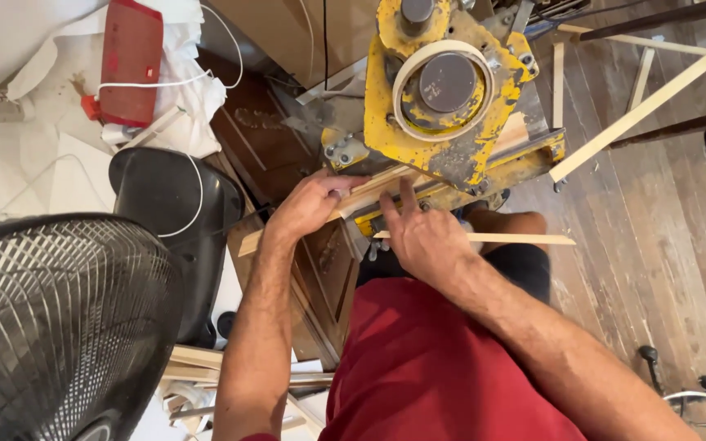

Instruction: Cutting thin wooden strips using a miter cutter and assembling them onto a picture frame or artwork.

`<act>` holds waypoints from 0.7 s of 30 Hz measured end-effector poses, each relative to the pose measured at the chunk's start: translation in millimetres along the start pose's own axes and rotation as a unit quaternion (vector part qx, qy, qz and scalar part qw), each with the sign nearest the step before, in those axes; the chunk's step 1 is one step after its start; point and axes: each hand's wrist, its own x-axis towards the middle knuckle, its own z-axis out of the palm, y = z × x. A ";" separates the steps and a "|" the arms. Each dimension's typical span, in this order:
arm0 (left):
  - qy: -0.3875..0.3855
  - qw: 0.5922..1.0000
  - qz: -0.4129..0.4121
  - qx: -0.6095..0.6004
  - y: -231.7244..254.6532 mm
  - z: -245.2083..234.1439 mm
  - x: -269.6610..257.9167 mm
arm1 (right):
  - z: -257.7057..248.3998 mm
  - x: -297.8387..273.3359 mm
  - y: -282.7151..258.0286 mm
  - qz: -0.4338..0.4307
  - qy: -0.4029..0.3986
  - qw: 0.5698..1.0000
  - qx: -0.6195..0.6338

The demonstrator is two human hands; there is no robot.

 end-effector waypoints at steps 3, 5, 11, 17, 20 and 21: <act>-0.014 1.000 0.004 0.010 -6.7 -1.1 4.5 | 1.4 1.7 -4.0 0.018 -0.005 1.000 0.013; -0.022 0.999 0.012 0.022 -7.7 -2.7 4.8 | 3.9 0.4 -5.7 0.029 -0.008 0.999 0.028; -0.040 0.999 0.008 0.020 -0.8 -10.4 10.6 | -0.1 -0.4 -4.1 0.034 -0.009 0.999 0.041; -0.038 0.999 -0.017 0.015 0.8 -11.7 12.2 | 0.7 4.2 -3.3 0.029 0.004 0.999 0.038; -0.035 0.999 -0.022 0.023 -5.8 -6.5 13.9 | -1.9 4.8 -5.5 0.033 0.001 0.998 0.053; -0.029 0.999 -0.031 0.028 -9.5 -3.2 15.2 | -3.9 4.3 -6.2 0.036 0.002 0.998 0.052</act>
